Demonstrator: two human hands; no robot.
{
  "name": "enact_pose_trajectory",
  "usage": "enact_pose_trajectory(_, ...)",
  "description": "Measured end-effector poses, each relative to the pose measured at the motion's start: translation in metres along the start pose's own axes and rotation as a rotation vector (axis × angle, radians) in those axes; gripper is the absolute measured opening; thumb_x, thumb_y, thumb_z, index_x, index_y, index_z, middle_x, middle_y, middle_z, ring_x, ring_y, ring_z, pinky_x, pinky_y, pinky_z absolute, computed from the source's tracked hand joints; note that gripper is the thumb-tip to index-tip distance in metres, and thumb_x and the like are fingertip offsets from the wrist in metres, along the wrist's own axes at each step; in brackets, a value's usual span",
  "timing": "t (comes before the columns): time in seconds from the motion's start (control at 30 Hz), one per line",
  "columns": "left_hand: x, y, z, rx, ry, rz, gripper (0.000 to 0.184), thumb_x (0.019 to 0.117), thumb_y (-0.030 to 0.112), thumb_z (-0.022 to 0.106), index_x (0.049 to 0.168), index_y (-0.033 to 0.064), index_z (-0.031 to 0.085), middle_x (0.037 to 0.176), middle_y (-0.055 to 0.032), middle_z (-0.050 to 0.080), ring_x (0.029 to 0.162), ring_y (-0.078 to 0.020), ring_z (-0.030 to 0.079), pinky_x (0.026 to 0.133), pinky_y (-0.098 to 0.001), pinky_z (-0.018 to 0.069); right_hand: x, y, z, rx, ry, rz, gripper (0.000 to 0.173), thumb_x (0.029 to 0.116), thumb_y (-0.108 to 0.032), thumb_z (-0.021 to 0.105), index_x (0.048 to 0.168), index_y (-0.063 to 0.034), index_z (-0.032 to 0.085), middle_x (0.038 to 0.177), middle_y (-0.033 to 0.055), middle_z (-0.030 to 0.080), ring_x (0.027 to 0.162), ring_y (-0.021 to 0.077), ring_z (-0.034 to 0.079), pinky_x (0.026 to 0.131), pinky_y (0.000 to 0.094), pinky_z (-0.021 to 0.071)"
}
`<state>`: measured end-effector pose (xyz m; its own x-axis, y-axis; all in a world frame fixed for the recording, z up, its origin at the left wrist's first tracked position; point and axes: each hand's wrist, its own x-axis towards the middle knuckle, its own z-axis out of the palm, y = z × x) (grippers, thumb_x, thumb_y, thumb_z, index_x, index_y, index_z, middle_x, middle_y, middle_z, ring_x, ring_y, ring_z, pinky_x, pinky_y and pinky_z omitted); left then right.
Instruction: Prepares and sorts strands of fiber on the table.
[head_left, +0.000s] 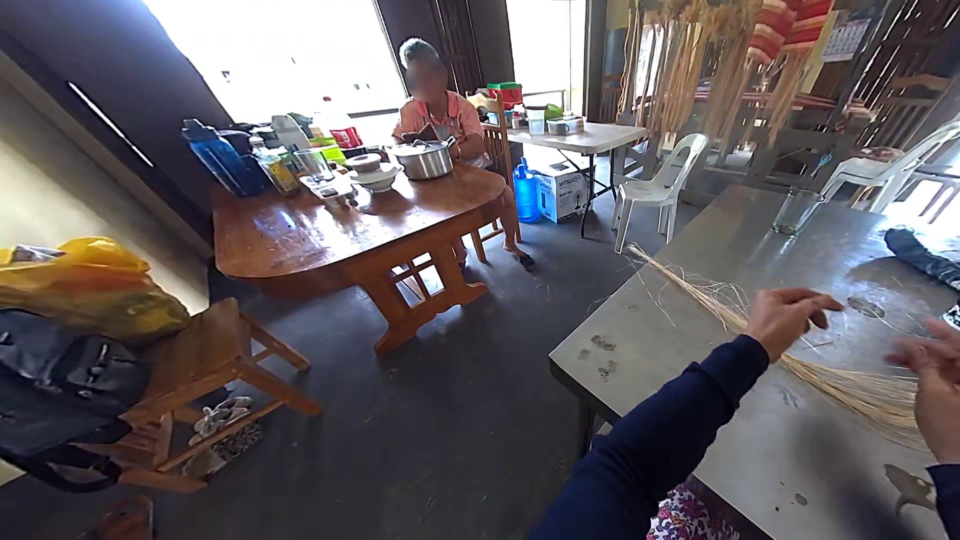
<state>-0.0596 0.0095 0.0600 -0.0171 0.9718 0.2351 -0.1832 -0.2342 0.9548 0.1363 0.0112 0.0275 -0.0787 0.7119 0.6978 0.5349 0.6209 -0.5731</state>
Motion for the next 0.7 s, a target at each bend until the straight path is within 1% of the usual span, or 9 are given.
enact_pose_trajectory(0.03, -0.001, -0.004, 0.006, 0.038, -0.071, 0.025, 0.024, 0.1058, 0.003, 0.050, 0.101, -0.0103, 0.070, 0.065, -0.0020, 0.058, 0.050, -0.0024, 0.039, 0.049, -0.0201, 0.0346, -0.003, -0.005, 0.007, 0.116, -0.043, 0.063, 0.032, 0.1067, -0.013, 0.051, 0.120, 0.0133, 0.064, 0.092, 0.0153, 0.071, 0.076, 0.0076, 0.068, 0.076, 0.0243, 0.0572)
enact_pose_trajectory(0.07, -0.002, -0.008, 0.010, 0.079, -0.126, 0.046, 0.023, 0.1051, 0.002, 0.051, 0.100, -0.0101, 0.070, 0.064, -0.0018, 0.058, 0.051, -0.0020, 0.040, 0.050, -0.0201, 0.0351, -0.005, -0.010, 0.012, 0.202, -0.087, 0.138, 0.034, 0.1081, -0.017, 0.048, 0.114, 0.0121, 0.065, 0.086, 0.0091, 0.071, 0.071, 0.0019, 0.066, 0.072, 0.0210, 0.0564)
enact_pose_trajectory(0.1, -0.003, -0.010, 0.013, 0.127, -0.164, 0.059, 0.022, 0.1046, 0.002, 0.052, 0.099, -0.0100, 0.069, 0.066, -0.0027, 0.059, 0.053, -0.0026, 0.042, 0.052, -0.0209, 0.0368, -0.007, -0.015, 0.015, 0.262, -0.122, 0.197, 0.035, 0.1084, -0.019, 0.047, 0.112, 0.0109, 0.065, 0.088, 0.0060, 0.070, 0.073, -0.0004, 0.065, 0.073, 0.0197, 0.0560)
enact_pose_trajectory(0.17, -0.008, -0.007, 0.014, 0.233, -0.214, 0.045, 0.020, 0.1037, 0.001, 0.053, 0.105, -0.0118, 0.069, 0.082, -0.0124, 0.067, 0.068, -0.0095, 0.054, 0.067, -0.0277, 0.0474, -0.008, -0.024, 0.020, 0.337, -0.145, 0.254, 0.033, 0.1067, -0.019, 0.051, 0.114, 0.0098, 0.065, 0.093, 0.0046, 0.069, 0.079, 0.0004, 0.066, 0.077, 0.0213, 0.0574)
enact_pose_trajectory(0.23, -0.011, -0.008, 0.016, 0.292, -0.259, 0.017, 0.022, 0.1046, 0.001, 0.052, 0.113, -0.0124, 0.067, 0.093, -0.0177, 0.068, 0.077, -0.0137, 0.059, 0.075, -0.0310, 0.0510, -0.009, -0.029, 0.020, 0.360, -0.113, 0.286, 0.028, 0.1048, -0.014, 0.054, 0.116, 0.0089, 0.065, 0.096, 0.0065, 0.069, 0.082, 0.0040, 0.067, 0.079, 0.0257, 0.0587)
enact_pose_trajectory(0.3, -0.008, -0.017, 0.017, 0.306, -0.283, 0.061, 0.022, 0.1044, 0.003, 0.053, 0.110, -0.0116, 0.068, 0.087, -0.0143, 0.068, 0.072, -0.0115, 0.059, 0.071, -0.0291, 0.0517, -0.008, -0.029, 0.017, 0.368, -0.055, 0.341, 0.024, 0.1035, -0.012, 0.057, 0.114, 0.0067, 0.067, 0.098, 0.0084, 0.070, 0.083, 0.0079, 0.067, 0.081, 0.0304, 0.0589)
enact_pose_trajectory(0.4, -0.003, -0.029, 0.016, 0.319, -0.323, 0.105, 0.022, 0.1037, 0.007, 0.055, 0.102, -0.0074, 0.071, 0.076, -0.0057, 0.065, 0.061, -0.0047, 0.051, 0.059, -0.0230, 0.0446, -0.008, -0.025, 0.008, 0.395, -0.028, 0.403, 0.022, 0.1036, -0.016, 0.060, 0.114, 0.0008, 0.069, 0.098, 0.0057, 0.070, 0.083, 0.0087, 0.067, 0.080, 0.0311, 0.0587)
enact_pose_trajectory(0.53, -0.004, -0.031, 0.015, 0.372, -0.368, 0.097, 0.022, 0.1035, 0.007, 0.055, 0.100, -0.0054, 0.072, 0.071, -0.0033, 0.063, 0.058, -0.0041, 0.050, 0.057, -0.0222, 0.0433, 0.000, -0.019, 0.007, 0.580, 0.073, 0.455, 0.010, 0.0992, -0.007, 0.064, 0.104, -0.0011, 0.069, 0.089, 0.0004, 0.071, 0.078, 0.0076, 0.068, 0.076, 0.0282, 0.0597)
enact_pose_trajectory(0.7, -0.001, -0.035, 0.010, 0.388, -0.373, 0.064, 0.022, 0.1033, 0.007, 0.055, 0.097, -0.0037, 0.073, 0.065, 0.0007, 0.059, 0.052, -0.0004, 0.043, 0.051, -0.0185, 0.0362, 0.010, -0.014, -0.007, 0.779, 0.226, 0.603, 0.009, 0.1023, -0.006, 0.060, 0.099, -0.0044, 0.069, 0.083, -0.0001, 0.071, 0.074, 0.0085, 0.069, 0.070, 0.0259, 0.0594)
